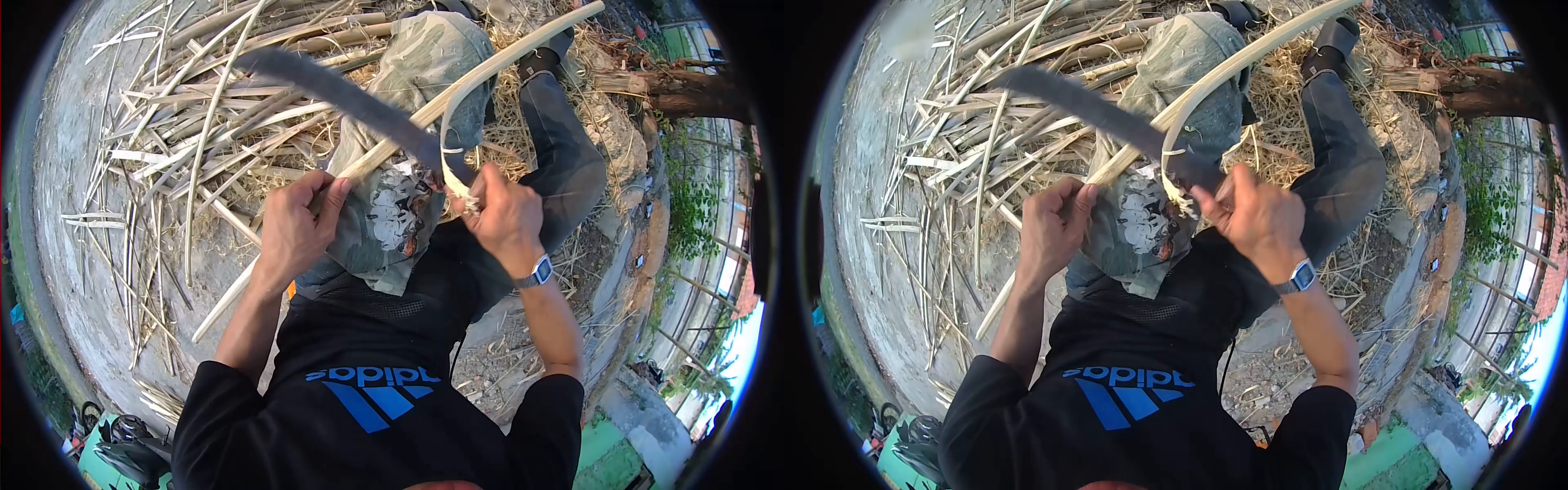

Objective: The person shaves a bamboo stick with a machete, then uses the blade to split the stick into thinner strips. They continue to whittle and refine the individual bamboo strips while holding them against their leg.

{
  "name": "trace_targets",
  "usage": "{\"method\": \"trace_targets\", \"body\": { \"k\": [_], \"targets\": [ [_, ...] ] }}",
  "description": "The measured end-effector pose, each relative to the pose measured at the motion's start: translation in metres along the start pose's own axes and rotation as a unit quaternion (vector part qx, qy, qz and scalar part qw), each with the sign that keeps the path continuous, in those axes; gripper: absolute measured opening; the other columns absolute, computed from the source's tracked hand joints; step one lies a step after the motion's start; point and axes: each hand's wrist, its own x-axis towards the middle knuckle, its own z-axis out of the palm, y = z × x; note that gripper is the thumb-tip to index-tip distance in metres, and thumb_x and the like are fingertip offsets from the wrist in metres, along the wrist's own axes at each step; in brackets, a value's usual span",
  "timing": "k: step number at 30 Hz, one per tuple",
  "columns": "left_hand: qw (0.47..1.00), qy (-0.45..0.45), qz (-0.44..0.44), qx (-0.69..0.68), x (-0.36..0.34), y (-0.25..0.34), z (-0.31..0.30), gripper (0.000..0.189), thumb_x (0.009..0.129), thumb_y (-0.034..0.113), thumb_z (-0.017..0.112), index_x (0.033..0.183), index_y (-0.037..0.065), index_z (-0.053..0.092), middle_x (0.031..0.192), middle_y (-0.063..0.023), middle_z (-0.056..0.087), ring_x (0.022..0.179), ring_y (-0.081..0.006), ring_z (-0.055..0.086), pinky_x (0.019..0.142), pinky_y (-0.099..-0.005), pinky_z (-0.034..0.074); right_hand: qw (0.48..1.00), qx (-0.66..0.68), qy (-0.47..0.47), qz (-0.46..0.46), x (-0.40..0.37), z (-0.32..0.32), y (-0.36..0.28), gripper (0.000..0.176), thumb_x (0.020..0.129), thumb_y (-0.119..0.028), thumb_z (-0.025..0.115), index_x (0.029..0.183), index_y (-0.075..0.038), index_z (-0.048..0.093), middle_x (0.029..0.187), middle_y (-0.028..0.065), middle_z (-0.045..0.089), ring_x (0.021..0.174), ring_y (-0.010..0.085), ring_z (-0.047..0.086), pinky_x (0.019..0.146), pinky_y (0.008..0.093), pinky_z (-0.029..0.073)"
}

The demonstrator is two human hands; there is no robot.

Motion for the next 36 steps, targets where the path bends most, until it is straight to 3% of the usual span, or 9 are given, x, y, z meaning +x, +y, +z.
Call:
{"method": "trace_targets", "body": {
  "k": [2,10,15,22,24,26,28,33,36],
  "targets": [
    [0.999,0.009,0.044,0.013,0.001,-0.002,0.003,0.028,0.103,0.022,0.068,0.090,-0.003,0.070,0.057,-0.0048,0.054,0.053,-0.0099,0.045,0.050,-0.0308,0.037,0.997,-0.009,0.076,0.010,0.032,0.002,0.072,0.054,0.096,-0.057,0.066,0.081,-0.007,0.055,0.056,0.0114,0.062,0.055,0.0365,0.067,0.047,0.0452,0.051],
    [0.995,0.054,0.086,0.006,0.013,0.011,0.012,0.027,0.102,0.018,0.068,0.084,-0.003,0.066,0.053,-0.0110,0.053,0.044,-0.0162,0.048,0.047,-0.0349,0.038,0.984,0.168,0.028,0.048,0.043,-0.008,0.006,0.046,0.095,-0.047,0.071,0.086,-0.003,0.062,0.065,0.0139,0.067,0.063,0.0388,0.070,0.052,0.0459,0.053],
    [0.998,0.029,0.041,-0.032,0.010,0.004,-0.001,0.027,0.102,0.017,0.067,0.083,-0.003,0.065,0.053,-0.0110,0.053,0.045,-0.0163,0.046,0.047,-0.0350,0.037,0.995,-0.025,0.076,0.063,0.094,-0.022,0.089,0.049,0.101,-0.051,0.062,0.084,-0.005,0.069,0.059,0.0111,0.066,0.051,0.0332,0.066,0.045,0.0405,0.050],
    [0.996,0.019,0.084,-0.003,0.016,0.017,0.013,0.030,0.104,0.020,0.064,0.085,-0.003,0.067,0.060,-0.0022,0.056,0.054,-0.0083,0.047,0.050,-0.0288,0.036,0.998,-0.022,0.056,-0.022,0.068,-0.012,0.032,0.059,0.095,-0.069,0.061,0.073,-0.014,0.064,0.054,0.0097,0.063,0.049,0.0316,0.066,0.046,0.0440,0.052],
    [0.998,0.001,0.060,0.019,0.008,0.002,-0.004,0.030,0.104,0.020,0.064,0.086,-0.003,0.068,0.059,-0.0020,0.056,0.054,-0.0077,0.046,0.050,-0.0288,0.036,0.993,-0.064,0.097,-0.026,0.077,-0.010,0.074,0.063,0.094,-0.072,0.059,0.071,-0.013,0.062,0.050,0.0072,0.059,0.046,0.0303,0.064,0.044,0.0423,0.050],
    [0.999,-0.017,0.026,0.016,-0.006,-0.003,-0.014,0.030,0.104,0.020,0.064,0.087,-0.003,0.068,0.056,-0.0022,0.053,0.052,-0.0069,0.043,0.048,-0.0294,0.033,0.970,-0.005,0.079,0.231,0.113,-0.039,0.153,0.067,0.099,-0.065,0.057,0.071,-0.004,0.060,0.061,0.0188,0.061,0.058,0.0406,0.061,0.053,0.0462,0.046],
    [0.999,-0.014,0.048,0.011,-0.008,0.004,-0.008,0.030,0.104,0.019,0.065,0.085,-0.004,0.067,0.054,-0.0041,0.051,0.049,-0.0092,0.042,0.047,-0.0315,0.034,0.979,-0.097,0.133,0.121,0.125,-0.026,0.197,0.075,0.100,-0.068,0.051,0.068,-0.001,0.060,0.066,0.0238,0.062,0.063,0.0475,0.061,0.058,0.0509,0.050],
    [0.999,-0.021,0.042,-0.007,-0.002,0.002,-0.005,0.031,0.103,0.019,0.066,0.082,-0.004,0.065,0.054,-0.0065,0.048,0.050,-0.0104,0.041,0.048,-0.0334,0.034,0.960,0.063,0.105,0.251,0.124,-0.057,0.119,0.076,0.099,-0.070,0.052,0.073,0.001,0.064,0.065,0.0254,0.063,0.066,0.0469,0.065,0.059,0.0514,0.051],
    [0.999,-0.028,0.036,0.006,0.003,0.010,-0.008,0.032,0.103,0.020,0.064,0.081,-0.003,0.066,0.056,-0.0041,0.051,0.052,-0.0086,0.043,0.049,-0.0312,0.034,0.994,0.032,0.045,0.097,0.097,-0.039,0.063,0.067,0.097,-0.069,0.057,0.073,-0.006,0.064,0.058,0.0125,0.063,0.058,0.0359,0.066,0.054,0.0499,0.049]
  ]
}}
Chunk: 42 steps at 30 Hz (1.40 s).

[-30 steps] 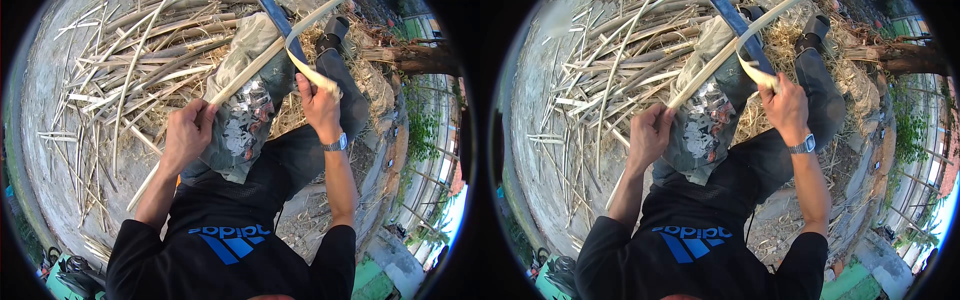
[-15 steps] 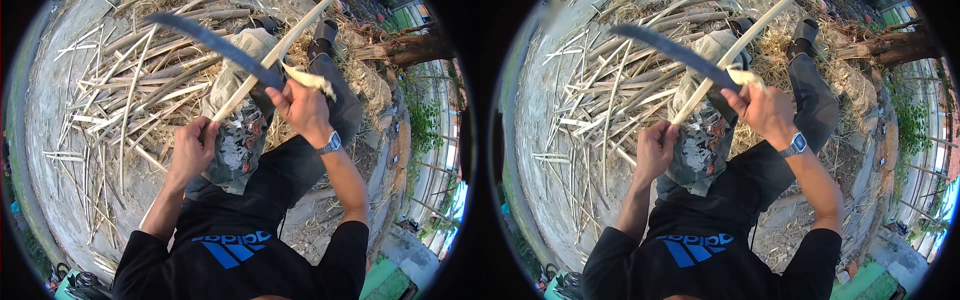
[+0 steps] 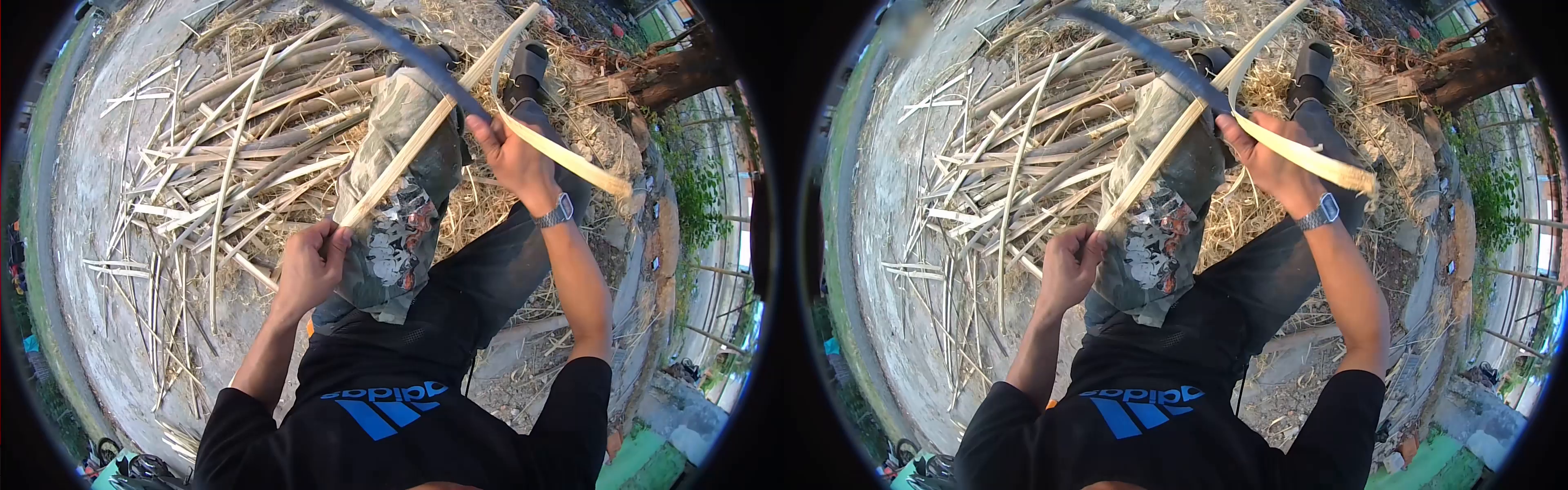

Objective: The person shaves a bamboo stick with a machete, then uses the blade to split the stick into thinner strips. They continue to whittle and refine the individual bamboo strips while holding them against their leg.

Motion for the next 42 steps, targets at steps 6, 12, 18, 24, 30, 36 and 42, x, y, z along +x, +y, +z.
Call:
{"method": "trace_targets", "body": {
  "k": [6,12,18,24,30,36,42],
  "targets": [
    [1.000,-0.008,-0.020,0.011,-0.020,-0.016,-0.040,0.031,0.102,0.020,0.066,0.084,-0.004,0.068,0.055,-0.0051,0.051,0.052,-0.0088,0.041,0.049,-0.0313,0.033,0.987,-0.049,0.094,0.120,0.083,0.013,0.240,0.075,0.100,-0.068,0.052,0.068,-0.001,0.065,0.059,0.0150,0.065,0.055,0.0298,0.066,0.052,0.0458,0.049],
    [0.999,0.008,-0.031,-0.003,-0.019,-0.030,-0.046,0.034,0.103,0.025,0.066,0.083,-0.002,0.070,0.056,-0.0015,0.051,0.052,-0.0074,0.041,0.049,-0.0308,0.032,0.777,0.439,0.157,0.423,0.049,-0.022,0.240,0.066,0.098,-0.068,0.053,0.071,-0.009,0.055,0.058,0.0006,0.050,0.044,0.0141,0.048,0.044,0.0309,0.041],
    [0.999,-0.015,-0.051,0.003,0.000,-0.017,-0.047,0.033,0.105,0.024,0.062,0.085,-0.001,0.067,0.057,0.0006,0.052,0.052,-0.0058,0.045,0.050,-0.0278,0.035,0.845,0.379,0.160,0.341,0.010,-0.033,0.145,0.064,0.097,-0.069,0.056,0.074,-0.009,0.055,0.060,-0.0008,0.050,0.044,0.0079,0.046,0.043,0.0271,0.038],
    [0.998,-0.013,-0.062,-0.017,0.008,-0.003,-0.033,0.035,0.106,0.026,0.061,0.086,-0.001,0.067,0.059,-0.0004,0.057,0.053,-0.0061,0.050,0.050,-0.0246,0.038,0.910,0.377,0.054,0.165,-0.009,-0.024,0.035,0.063,0.101,-0.061,0.059,0.069,-0.007,0.056,0.056,-0.0020,0.050,0.044,0.0100,0.047,0.043,0.0295,0.037],
    [0.982,0.126,0.068,0.123,0.014,0.002,-0.001,0.021,0.100,0.018,0.069,0.088,0.001,0.069,0.062,-0.0108,0.066,0.053,-0.0199,0.064,0.051,-0.0330,0.047,0.982,0.175,-0.064,-0.026,-0.048,0.002,-0.061,0.058,0.097,-0.057,0.067,0.070,-0.006,0.059,0.053,0.0052,0.059,0.046,0.0275,0.060,0.046,0.0388,0.045],
    [0.961,0.175,0.145,0.159,0.010,-0.001,0.016,0.016,0.095,0.017,0.073,0.085,0.007,0.067,0.057,-0.0117,0.061,0.047,-0.0305,0.061,0.049,-0.0398,0.046,0.982,0.141,-0.100,-0.072,-0.071,0.032,-0.076,0.054,0.094,-0.059,0.069,0.073,-0.010,0.061,0.058,0.0050,0.065,0.055,0.0307,0.068,0.050,0.0421,0.052],
    [0.969,0.153,0.123,0.153,0.000,-0.006,0.009,0.016,0.095,0.016,0.073,0.084,0.006,0.066,0.057,-0.0123,0.061,0.047,-0.0301,0.061,0.048,-0.0396,0.046,0.982,0.123,0.072,0.121,0.005,0.021,0.054,0.072,0.103,-0.061,0.054,0.064,-0.002,0.059,0.048,0.0117,0.051,0.043,0.0288,0.055,0.045,0.0420,0.040]
  ]
}}
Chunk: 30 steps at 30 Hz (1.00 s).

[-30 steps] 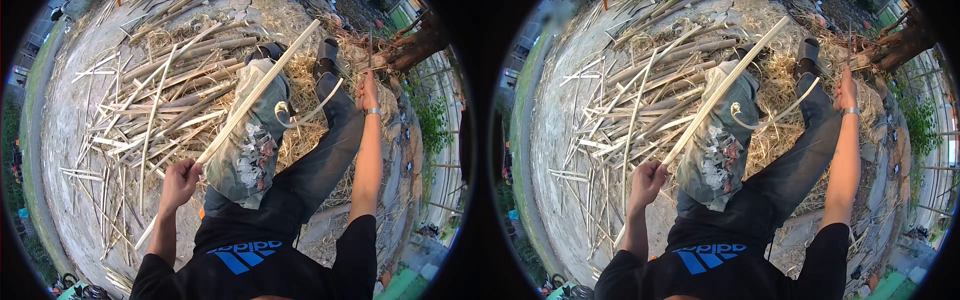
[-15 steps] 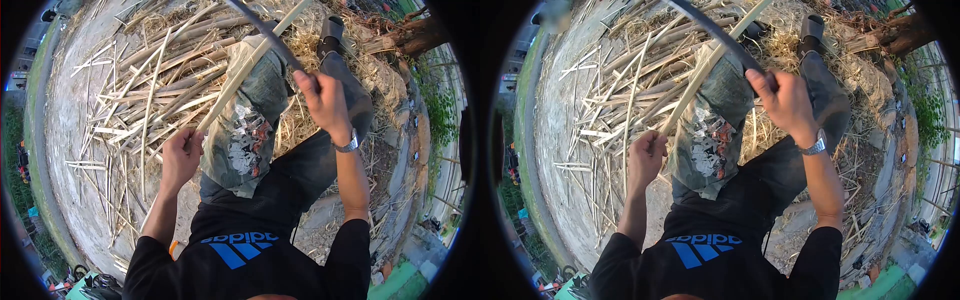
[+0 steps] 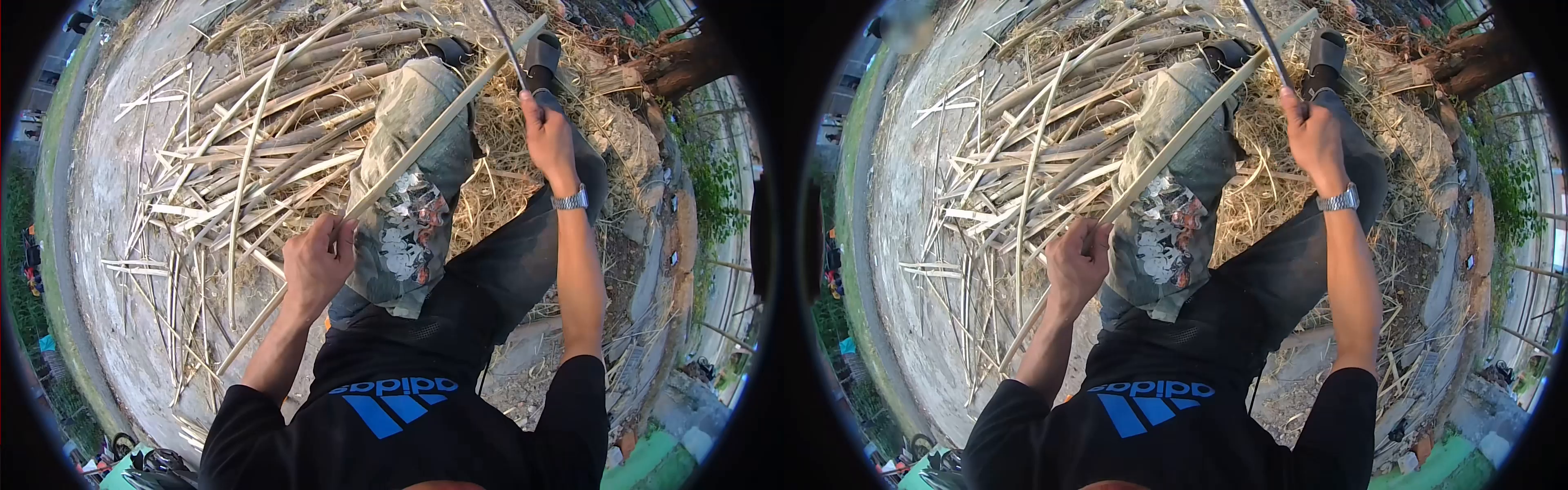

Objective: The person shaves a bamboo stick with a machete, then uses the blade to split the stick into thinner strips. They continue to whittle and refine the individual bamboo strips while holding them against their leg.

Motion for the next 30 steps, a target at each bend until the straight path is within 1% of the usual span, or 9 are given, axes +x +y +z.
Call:
{"method": "trace_targets", "body": {
  "k": [4,6,9,11,17,20,23,25,30],
  "targets": [
    [1.000,-0.018,-0.002,-0.012,0.011,0.003,-0.003,0.018,0.094,0.015,0.072,0.082,0.004,0.065,0.056,-0.0118,0.060,0.046,-0.0299,0.060,0.047,-0.0383,0.045,1.000,0.013,-0.011,0.014,-0.008,-0.006,-0.005,0.074,0.104,-0.061,0.052,0.062,-0.001,0.058,0.047,0.0104,0.049,0.043,0.0272,0.054,0.046,0.0425,0.039],
    [0.999,-0.044,-0.013,-0.001,0.008,-0.001,-0.003,0.015,0.096,0.011,0.071,0.086,0.000,0.068,0.058,-0.0114,0.063,0.047,-0.0184,0.062,0.049,-0.0322,0.047,0.994,0.056,-0.093,-0.018,-0.047,-0.004,-0.046,0.072,0.102,-0.062,0.055,0.066,-0.001,0.060,0.051,0.0125,0.053,0.050,0.0305,0.060,0.051,0.0447,0.043],
    [1.000,-0.011,-0.011,-0.022,-0.002,-0.014,-0.004,0.016,0.095,0.012,0.071,0.084,0.003,0.066,0.055,-0.0120,0.059,0.044,-0.0260,0.059,0.047,-0.0344,0.045,0.978,-0.015,-0.175,-0.116,-0.095,0.009,-0.072,0.063,0.096,-0.064,0.062,0.072,-0.006,0.065,0.060,0.0103,0.066,0.059,0.0352,0.068,0.053,0.0454,0.051],
    [0.999,-0.036,-0.001,-0.005,-0.015,-0.046,-0.017,0.015,0.096,0.012,0.070,0.086,0.002,0.067,0.056,-0.0112,0.061,0.044,-0.0205,0.059,0.048,-0.0326,0.045,0.978,-0.017,-0.165,-0.129,-0.089,0.005,-0.064,0.063,0.096,-0.066,0.061,0.072,-0.007,0.065,0.058,0.0107,0.064,0.056,0.0345,0.067,0.051,0.0453,0.049],
    [0.994,-0.098,-0.032,-0.028,-0.024,-0.072,-0.052,0.020,0.098,0.017,0.071,0.086,0.001,0.068,0.060,-0.0089,0.067,0.049,-0.0142,0.062,0.050,-0.0294,0.047,0.996,-0.075,-0.003,0.041,0.039,-0.022,0.059,0.081,0.097,-0.075,0.050,0.064,-0.002,0.059,0.049,0.0116,0.054,0.048,0.0305,0.062,0.047,0.0428,0.046],
    [0.993,-0.109,-0.043,-0.033,-0.016,-0.074,-0.070,0.023,0.100,0.019,0.069,0.085,0.000,0.068,0.061,-0.0082,0.068,0.051,-0.0145,0.064,0.052,-0.0292,0.047,0.972,0.026,0.034,0.233,0.068,-0.038,0.073,0.078,0.093,-0.077,0.055,0.067,-0.003,0.057,0.049,0.0059,0.052,0.040,0.0217,0.051,0.040,0.0354,0.042],
    [0.991,-0.111,-0.036,-0.064,-0.017,-0.101,-0.077,0.032,0.104,0.023,0.063,0.083,-0.001,0.068,0.059,-0.0069,0.065,0.052,-0.0124,0.061,0.052,-0.0292,0.045,0.951,0.164,0.072,0.253,0.047,-0.045,0.050,0.073,0.093,-0.076,0.056,0.069,-0.007,0.056,0.051,0.0021,0.050,0.040,0.0142,0.049,0.040,0.0302,0.040],
    [0.963,-0.128,-0.193,-0.137,-0.024,-0.102,-0.075,0.043,0.109,0.029,0.055,0.080,-0.001,0.066,0.057,-0.0037,0.060,0.052,-0.0098,0.055,0.051,-0.0281,0.042,0.945,0.208,0.065,0.245,0.021,-0.040,0.028,0.070,0.096,-0.073,0.056,0.069,-0.008,0.055,0.053,-0.0004,0.048,0.041,0.0095,0.047,0.041,0.0277,0.038],
    [0.927,-0.165,-0.260,-0.216,-0.003,-0.055,-0.055,0.050,0.111,0.040,0.053,0.076,0.004,0.059,0.058,0.0025,0.050,0.051,-0.0052,0.043,0.049,-0.0251,0.033,0.931,0.356,-0.012,0.078,-0.060,-0.009,-0.058,0.059,0.102,-0.057,0.059,0.070,-0.007,0.056,0.055,-0.0029,0.046,0.042,0.0082,0.044,0.042,0.0306,0.035]
  ]
}}
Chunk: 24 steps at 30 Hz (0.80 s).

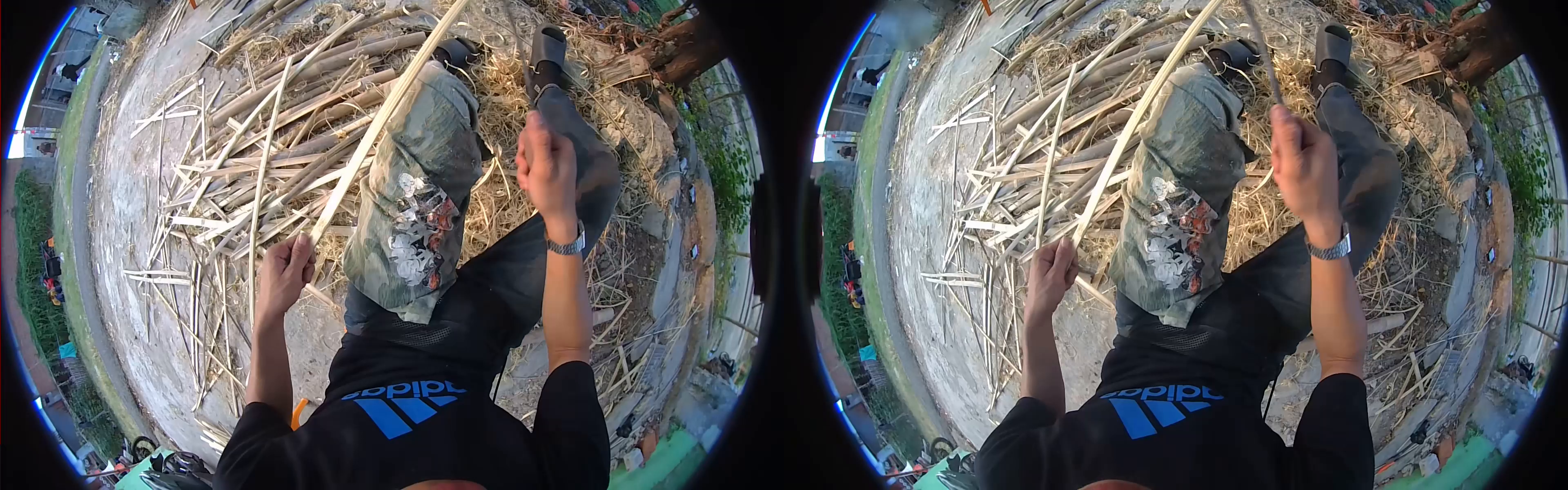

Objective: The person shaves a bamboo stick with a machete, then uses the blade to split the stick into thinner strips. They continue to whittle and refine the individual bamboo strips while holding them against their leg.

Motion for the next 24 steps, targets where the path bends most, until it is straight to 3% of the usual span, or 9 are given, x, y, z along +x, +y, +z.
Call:
{"method": "trace_targets", "body": {
  "k": [3,5,7,9,14,17,19,22,24],
  "targets": [
    [0.998,-0.051,0.019,-0.022,0.009,0.020,0.031,0.048,0.112,0.040,0.050,0.076,0.008,0.054,0.059,0.0053,0.045,0.049,-0.0036,0.037,0.046,-0.0233,0.026,0.970,-0.167,-0.166,-0.067,-0.042,0.029,-0.028,0.061,0.098,-0.060,0.064,0.071,-0.005,0.061,0.049,0.0009,0.053,0.042,0.0154,0.052,0.044,0.0341,0.038],
    [0.994,-0.081,0.017,-0.066,0.014,0.028,0.050,0.047,0.111,0.039,0.051,0.077,0.008,0.055,0.061,0.0060,0.045,0.049,-0.0035,0.037,0.046,-0.0225,0.027,0.927,-0.281,-0.216,-0.122,-0.070,0.051,-0.026,0.059,0.093,-0.065,0.066,0.071,-0.011,0.064,0.055,0.0046,0.064,0.051,0.0302,0.068,0.049,0.0402,0.053],
    [0.992,-0.101,0.024,-0.072,0.021,0.020,0.059,0.050,0.110,0.039,0.055,0.080,0.000,0.063,0.065,0.0020,0.055,0.054,-0.0047,0.046,0.049,-0.0245,0.035,0.889,-0.338,-0.275,-0.139,-0.089,0.058,-0.014,0.058,0.092,-0.067,0.065,0.073,-0.012,0.065,0.055,0.0037,0.065,0.053,0.0306,0.068,0.049,0.0418,0.053],
    [0.993,-0.091,0.049,-0.055,0.022,0.016,0.068,0.047,0.111,0.039,0.052,0.080,0.005,0.057,0.064,0.0052,0.047,0.053,-0.0031,0.041,0.047,-0.0220,0.030,0.887,-0.366,-0.244,-0.141,-0.082,0.053,0.004,0.058,0.092,-0.067,0.065,0.072,-0.012,0.065,0.056,0.0040,0.065,0.053,0.0306,0.068,0.048,0.0422,0.053],
    [0.992,-0.117,0.016,-0.051,0.021,0.020,0.062,0.050,0.111,0.043,0.052,0.079,0.005,0.056,0.063,0.0060,0.045,0.052,-0.0027,0.038,0.046,-0.0222,0.029,0.913,-0.375,-0.118,-0.104,-0.015,0.021,0.008,0.065,0.097,-0.064,0.062,0.068,-0.005,0.062,0.058,0.0108,0.065,0.056,0.0346,0.067,0.051,0.0430,0.051],
    [0.992,-0.115,0.021,-0.050,0.024,0.026,0.063,0.049,0.111,0.042,0.052,0.079,0.005,0.056,0.062,0.0059,0.045,0.051,-0.0025,0.037,0.045,-0.0220,0.028,0.922,-0.360,-0.109,-0.090,0.007,0.019,0.005,0.068,0.099,-0.061,0.060,0.065,-0.002,0.059,0.054,0.0157,0.059,0.052,0.0379,0.063,0.049,0.0448,0.047],
    [0.993,-0.113,0.020,-0.042,0.026,0.030,0.065,0.049,0.111,0.042,0.052,0.080,0.005,0.056,0.062,0.0059,0.045,0.050,-0.0024,0.037,0.045,-0.0219,0.028,0.935,-0.316,-0.143,-0.072,-0.009,0.028,-0.007,0.069,0.100,-0.060,0.059,0.065,-0.002,0.059,0.053,0.0172,0.058,0.051,0.0384,0.062,0.049,0.0457,0.046],
    [0.993,-0.107,0.019,-0.048,0.026,0.027,0.062,0.051,0.110,0.039,0.055,0.079,0.000,0.064,0.062,0.0019,0.054,0.056,-0.0056,0.047,0.051,-0.0257,0.037,0.885,-0.376,-0.257,-0.097,-0.061,0.045,-0.015,0.059,0.095,-0.061,0.066,0.070,-0.008,0.064,0.055,0.0108,0.064,0.055,0.0346,0.069,0.051,0.0438,0.054],
    [0.991,-0.119,0.003,-0.057,0.022,0.016,0.055,0.050,0.110,0.038,0.054,0.078,0.001,0.063,0.062,0.0025,0.053,0.055,-0.0052,0.046,0.050,-0.0256,0.036,0.869,-0.377,-0.286,-0.142,-0.073,0.045,-0.008,0.058,0.093,-0.064,0.066,0.072,-0.010,0.064,0.056,0.0095,0.065,0.055,0.0332,0.069,0.050,0.0434,0.053]
  ]
}}
